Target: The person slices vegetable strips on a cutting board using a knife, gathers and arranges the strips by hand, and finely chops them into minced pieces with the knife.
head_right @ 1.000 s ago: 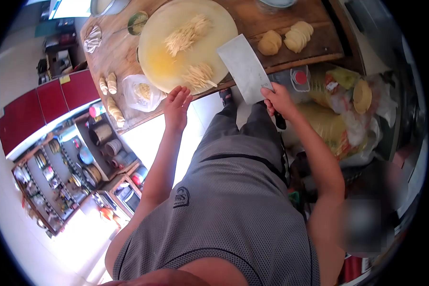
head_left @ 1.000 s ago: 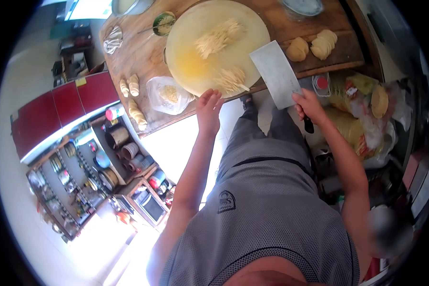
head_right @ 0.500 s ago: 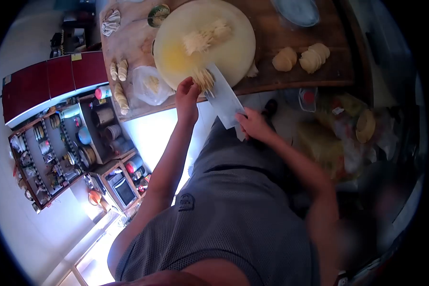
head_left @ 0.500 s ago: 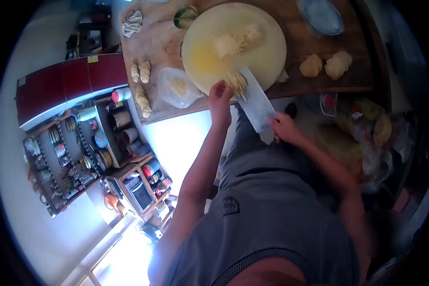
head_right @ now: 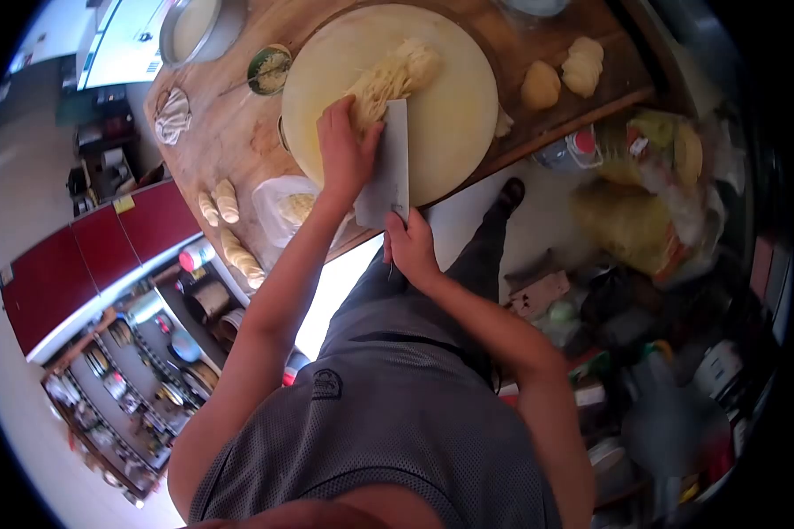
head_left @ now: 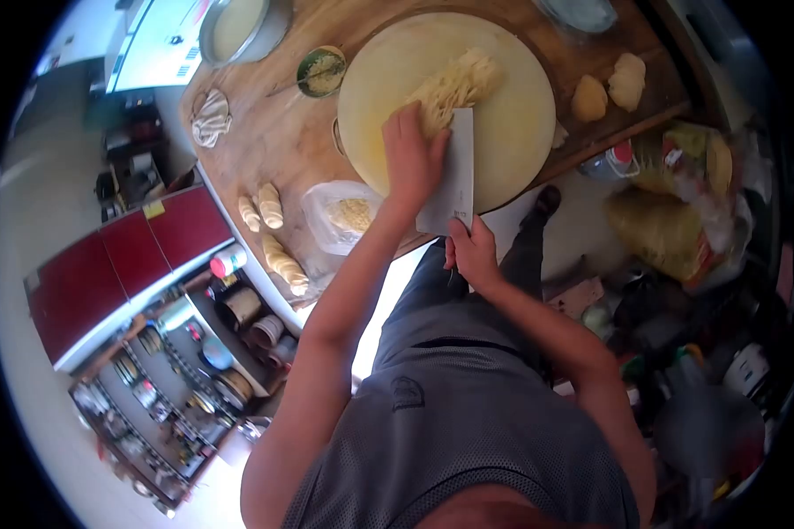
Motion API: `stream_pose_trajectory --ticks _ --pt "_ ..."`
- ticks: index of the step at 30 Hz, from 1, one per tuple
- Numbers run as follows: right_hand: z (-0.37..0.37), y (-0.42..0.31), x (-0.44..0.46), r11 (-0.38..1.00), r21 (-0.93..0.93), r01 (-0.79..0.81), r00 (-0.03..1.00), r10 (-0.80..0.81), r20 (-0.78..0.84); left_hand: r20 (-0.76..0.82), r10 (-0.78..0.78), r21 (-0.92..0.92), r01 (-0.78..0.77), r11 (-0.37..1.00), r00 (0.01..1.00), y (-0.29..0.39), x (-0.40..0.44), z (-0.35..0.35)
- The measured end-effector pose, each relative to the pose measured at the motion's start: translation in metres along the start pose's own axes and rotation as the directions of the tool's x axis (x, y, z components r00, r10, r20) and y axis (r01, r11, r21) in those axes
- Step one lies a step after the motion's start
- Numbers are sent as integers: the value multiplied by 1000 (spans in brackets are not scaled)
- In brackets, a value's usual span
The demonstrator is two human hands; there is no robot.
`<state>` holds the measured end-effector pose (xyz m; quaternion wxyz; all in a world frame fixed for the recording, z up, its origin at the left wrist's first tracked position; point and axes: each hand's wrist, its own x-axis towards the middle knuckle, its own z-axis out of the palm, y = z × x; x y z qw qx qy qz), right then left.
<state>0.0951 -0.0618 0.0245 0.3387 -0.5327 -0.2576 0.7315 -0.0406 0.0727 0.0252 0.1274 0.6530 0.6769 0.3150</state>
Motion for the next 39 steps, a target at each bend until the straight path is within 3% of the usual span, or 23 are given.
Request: stream_pose_trajectory --ticks 6,9,19,24,26,27,29,33,35,36,38,39 --pt "24 10 -12 999 32 24 994 -20 -108 87 275 -75 -269 960 958 -37 18 -11" --pt "17 20 -21 1000 24 20 990 -16 -140 141 288 -94 -277 956 947 -46 22 -11" --pt "6 19 -39 998 23 60 947 -49 -319 112 370 -66 -364 929 922 -46 30 -10" --pt "8 22 -43 983 167 76 954 -23 -300 125 415 -100 -405 909 901 -55 49 3" --pt "5 26 -46 976 199 88 955 -26 -295 300 139 -434 5 901 944 -63 57 1" --pt "7 26 -47 968 233 97 959 -28 -283 310 138 -425 7 905 941 -67 58 -3" --pt "11 22 -48 968 231 94 961 -28 -276 287 48 -606 142 783 957 -69 55 -10" --pt "31 11 -37 963 238 127 963 -62 -263 306 -1 -596 193 779 952 -56 48 -26" --pt "42 7 -32 954 261 150 961 -79 -265 106 151 -417 -95 904 983 -55 43 -24" --pt "48 5 -29 944 282 173 958 -94 -272 103 153 -414 -97 905 983 -49 42 -24" --pt "55 6 -21 944 263 197 951 -119 -285 20 322 -258 -306 916 947 -28 39 -24" --pt "59 7 -18 945 243 220 943 -142 -300 19 322 -257 -306 917 947 -17 38 -22"
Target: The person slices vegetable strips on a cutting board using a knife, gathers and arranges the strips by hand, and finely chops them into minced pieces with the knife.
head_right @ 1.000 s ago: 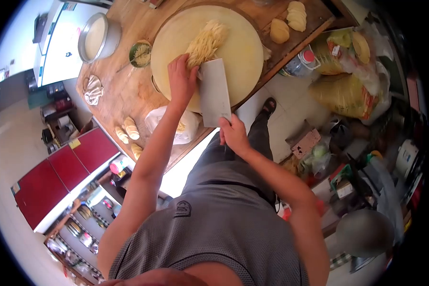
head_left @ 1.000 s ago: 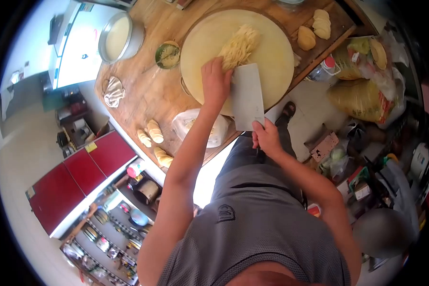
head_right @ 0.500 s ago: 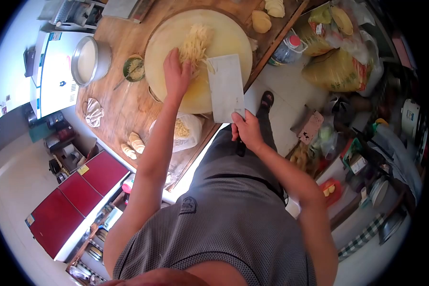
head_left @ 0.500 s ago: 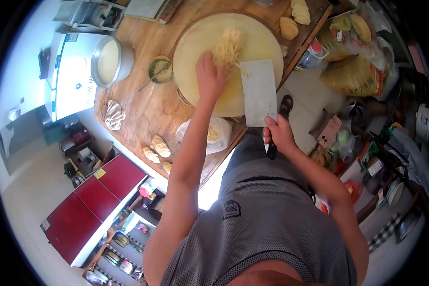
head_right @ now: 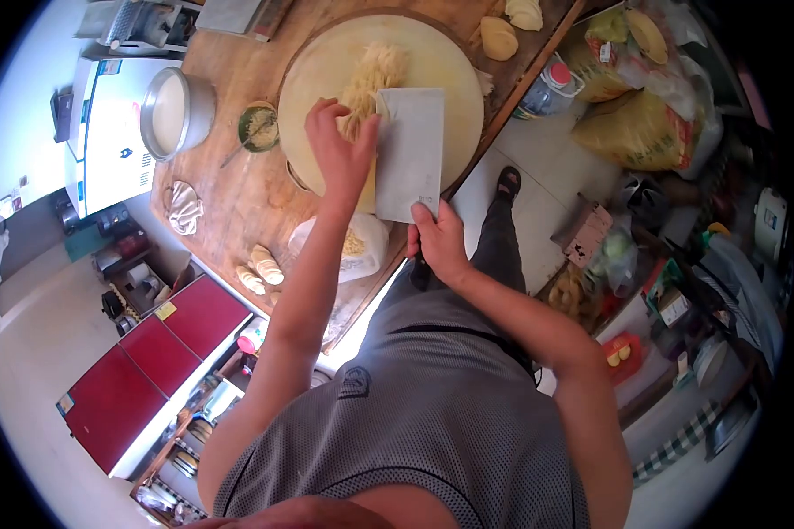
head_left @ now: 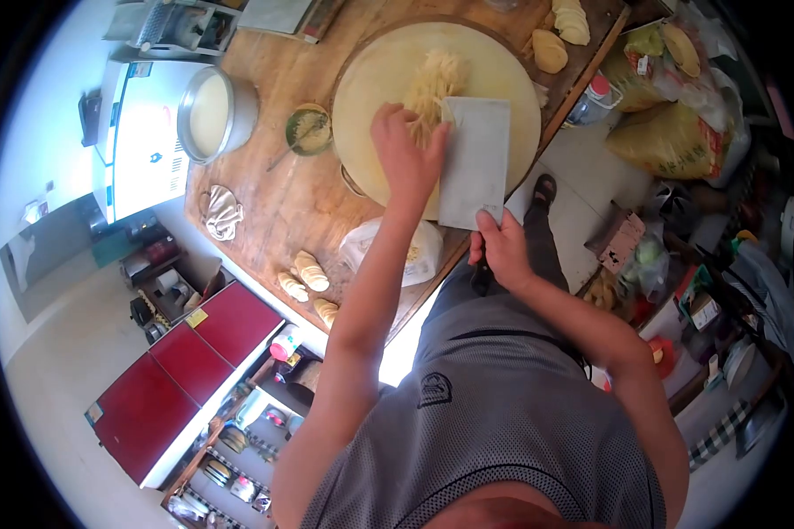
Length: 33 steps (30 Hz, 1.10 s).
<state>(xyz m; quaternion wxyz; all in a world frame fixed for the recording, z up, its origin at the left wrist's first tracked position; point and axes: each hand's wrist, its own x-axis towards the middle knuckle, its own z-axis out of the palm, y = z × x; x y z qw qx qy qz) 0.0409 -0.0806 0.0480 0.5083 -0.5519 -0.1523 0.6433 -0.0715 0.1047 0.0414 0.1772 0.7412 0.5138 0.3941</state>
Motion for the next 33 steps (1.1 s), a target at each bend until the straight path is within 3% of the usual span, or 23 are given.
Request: stream_pose_trajectory --ticks 3,16,19,21,25,27,31,33 --pt "14 3 5 999 24 -25 999 26 -38 44 19 35 -21 999 999 19 7 14" --pt "3 1 -2 991 -119 -54 998 50 -35 6 24 81 -25 996 1000 -30 8 23" --pt "-17 -6 -8 989 -142 -45 998 37 -53 39 60 94 -64 994 997 -39 9 16" --pt "-34 -11 -13 986 -166 -29 997 18 -71 96 153 -8 -153 988 984 -44 7 6" --pt "-58 -9 -16 989 -149 5 993 -23 -118 99 23 -26 -21 999 995 -38 -12 -6" --pt "-63 -6 -17 989 -149 12 989 -34 -142 206 71 205 -114 972 976 -22 -23 -2" --pt "-61 -2 -18 989 -145 -5 990 -16 -140 209 60 282 -119 952 976 -24 -25 12" --pt "-59 -2 -19 987 -155 -30 990 8 -141 184 61 210 -100 973 981 -36 -24 16"
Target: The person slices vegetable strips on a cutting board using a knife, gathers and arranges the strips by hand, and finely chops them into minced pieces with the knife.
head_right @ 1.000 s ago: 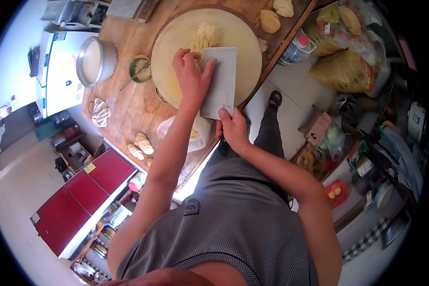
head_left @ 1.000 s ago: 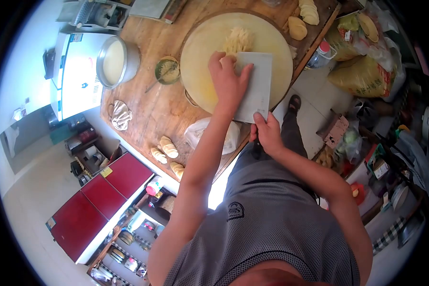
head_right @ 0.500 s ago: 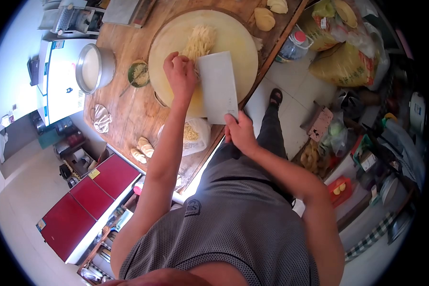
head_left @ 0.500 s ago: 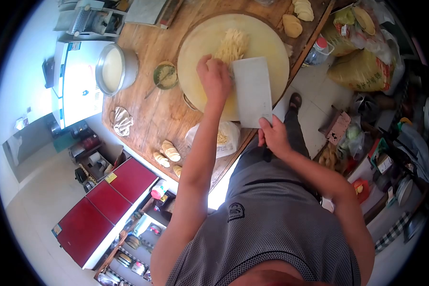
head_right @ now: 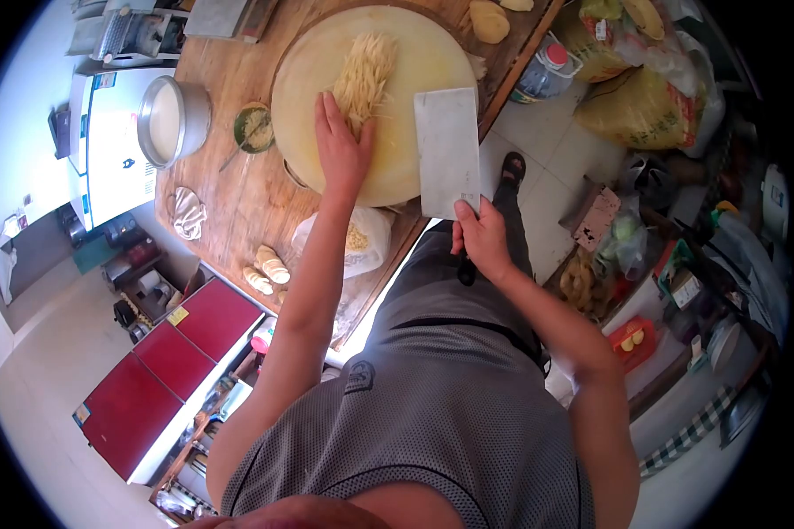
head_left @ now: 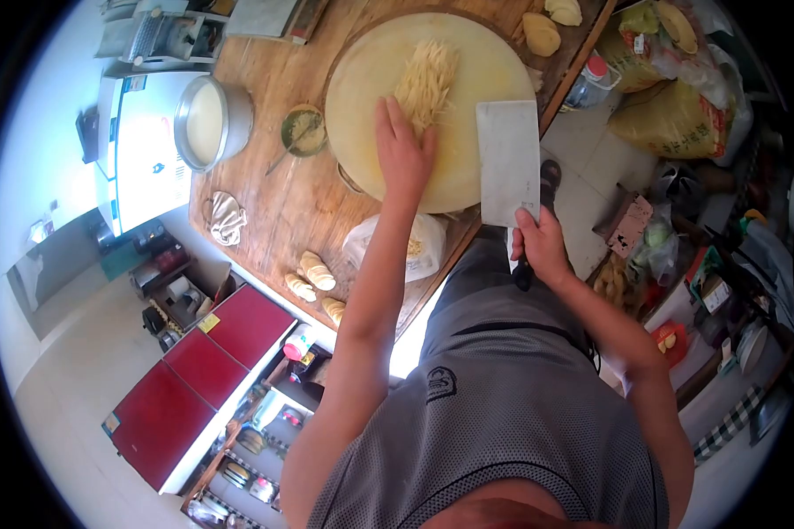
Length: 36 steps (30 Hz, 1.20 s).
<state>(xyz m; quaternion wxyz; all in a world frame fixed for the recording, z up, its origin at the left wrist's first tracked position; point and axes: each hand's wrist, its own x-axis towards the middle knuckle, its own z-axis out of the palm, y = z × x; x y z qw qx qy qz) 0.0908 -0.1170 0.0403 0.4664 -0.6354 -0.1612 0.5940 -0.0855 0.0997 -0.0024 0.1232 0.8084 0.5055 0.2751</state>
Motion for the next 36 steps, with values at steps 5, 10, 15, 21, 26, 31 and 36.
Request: stream_pose_trajectory --ticks 5,10,15,21,26,31,36 --pt "0 2 -1 1000 -23 4 1000 -4 11 56 -1 -25 2 1000 998 -12 0 3" --pt "-7 -1 1 999 -14 -29 999 29 18 -22 -15 -97 13 995 1000 -19 -12 -12" --pt "-25 -2 3 997 -28 -67 997 67 26 -22 -230 56 231 971 973 0 -48 -38" --pt "-31 0 4 996 -41 -76 997 77 33 -64 -247 217 255 942 967 11 -40 -24" --pt "-31 0 6 995 -64 -77 996 80 48 -50 -248 258 253 933 967 5 -35 -23" --pt "-29 -3 5 994 -59 -90 995 93 47 92 -174 260 145 955 980 -8 -40 -34" --pt "-29 -5 5 994 -79 -74 996 78 51 248 -374 157 344 926 893 -9 -45 -62"
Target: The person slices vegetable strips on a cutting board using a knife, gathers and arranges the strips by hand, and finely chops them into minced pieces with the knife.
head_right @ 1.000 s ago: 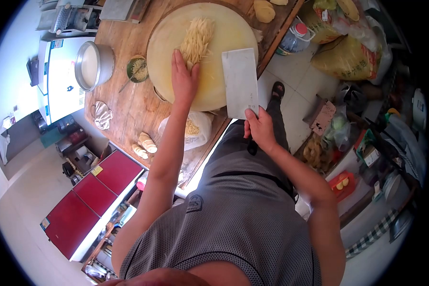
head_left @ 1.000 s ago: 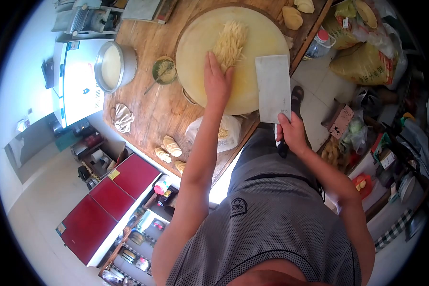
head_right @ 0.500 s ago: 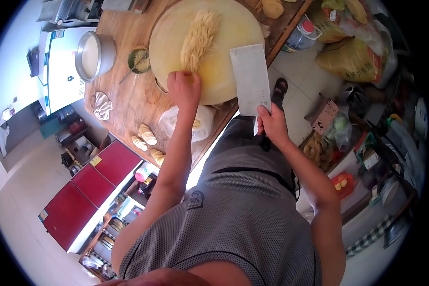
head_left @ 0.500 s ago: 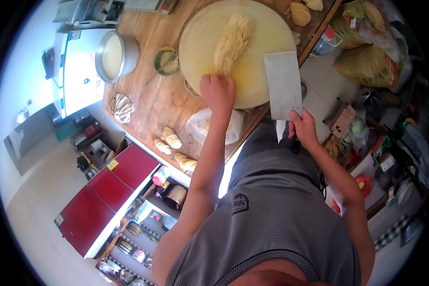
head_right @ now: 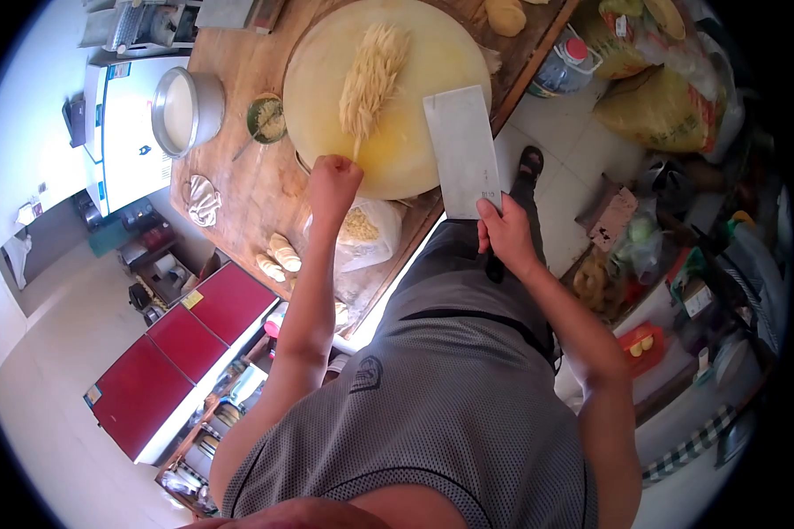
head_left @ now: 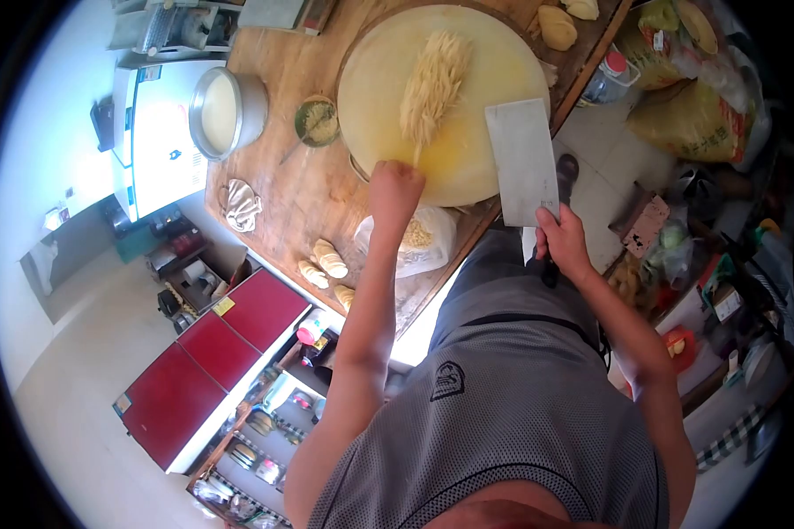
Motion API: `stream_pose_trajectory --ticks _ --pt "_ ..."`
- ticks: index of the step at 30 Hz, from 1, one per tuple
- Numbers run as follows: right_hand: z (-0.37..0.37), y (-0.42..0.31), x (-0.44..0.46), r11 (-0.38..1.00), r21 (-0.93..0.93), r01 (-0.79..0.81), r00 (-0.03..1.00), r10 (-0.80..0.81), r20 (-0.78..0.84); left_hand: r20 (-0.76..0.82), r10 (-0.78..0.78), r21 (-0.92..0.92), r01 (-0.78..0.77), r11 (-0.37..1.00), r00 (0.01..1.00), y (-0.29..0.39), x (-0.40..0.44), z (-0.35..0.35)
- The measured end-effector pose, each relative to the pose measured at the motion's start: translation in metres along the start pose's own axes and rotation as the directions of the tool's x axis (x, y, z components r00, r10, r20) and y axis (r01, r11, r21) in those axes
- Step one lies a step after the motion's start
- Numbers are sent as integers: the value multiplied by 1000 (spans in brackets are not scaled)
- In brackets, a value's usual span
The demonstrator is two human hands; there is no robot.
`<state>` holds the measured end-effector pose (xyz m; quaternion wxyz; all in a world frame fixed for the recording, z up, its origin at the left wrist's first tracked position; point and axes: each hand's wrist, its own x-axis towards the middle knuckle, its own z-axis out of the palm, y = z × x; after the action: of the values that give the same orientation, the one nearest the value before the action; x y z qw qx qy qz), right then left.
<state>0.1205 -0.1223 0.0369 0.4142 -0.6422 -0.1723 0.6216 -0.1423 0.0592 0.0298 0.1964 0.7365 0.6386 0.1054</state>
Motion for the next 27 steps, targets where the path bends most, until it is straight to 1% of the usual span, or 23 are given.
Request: stream_pose_trajectory --ticks 1,2,3,4,5,7,8,10,11,13,14,15,17,18,20,21,23,24,26,27 --pt "0 0 -1 1000 -10 -3 1000 3 -1 62 -59 -79 64 995 996 -2 -2 -5" --pt "0 1 0 1000 -5 -4 1000 4 0 62 -58 -74 63 995 996 -4 -4 -11" --pt "0 2 0 1000 5 -10 1000 10 1 132 -154 -211 179 961 979 -2 -5 -20" --pt "0 3 2 1000 16 -15 1000 15 0 214 -235 -335 297 894 948 0 -4 -25" --pt "0 4 3 1000 20 -15 1000 15 -2 215 -232 -332 294 896 949 -2 -1 -27" --pt "0 7 4 1000 13 12 1000 -12 15 215 -212 -528 296 796 953 0 6 -32" --pt "-1 7 4 1000 15 10 1000 -11 15 216 -213 -525 297 797 953 3 10 -33" --pt "0 4 4 1000 11 2 1000 -2 14 149 -160 -465 212 860 976 30 26 -46" --pt "0 4 4 1000 12 2 1000 -2 13 150 -160 -464 212 860 976 34 34 -45" --pt "0 4 5 1000 -1 2 1000 -2 12 71 -99 -373 119 920 993 41 51 -38" --pt "0 4 6 1000 -1 3 1000 -3 8 62 -70 -302 86 950 996 43 58 -35" --pt "-1 4 6 1000 1 12 1000 -12 12 64 -70 -301 87 950 995 38 62 -25" --pt "-1 3 5 1000 2 22 1000 -23 15 -70 120 -189 -131 973 990 23 67 -2" --pt "0 2 5 1000 2 12 1000 -12 8 -69 123 -190 -134 973 990 24 66 -2" --pt "-1 1 4 1000 5 -1 1000 1 -6 -107 175 -82 -184 979 979 24 59 -4" --pt "0 1 4 1000 2 3 1000 -3 -6 -103 176 -81 -185 979 979 27 54 -5" --pt "0 1 3 1000 -1 7 1000 -7 -3 -219 159 -109 -186 976 963 37 47 -4" --pt "1 1 3 1000 1 2 1000 -2 -2 -220 160 -110 -187 976 962 38 46 -1" --pt "1 1 3 1000 0 -3 1000 3 -4 -291 239 -129 -285 950 927 41 45 8" --pt "2 0 3 1000 7 -19 1000 19 -9 -292 238 -133 -286 949 926 44 45 11"
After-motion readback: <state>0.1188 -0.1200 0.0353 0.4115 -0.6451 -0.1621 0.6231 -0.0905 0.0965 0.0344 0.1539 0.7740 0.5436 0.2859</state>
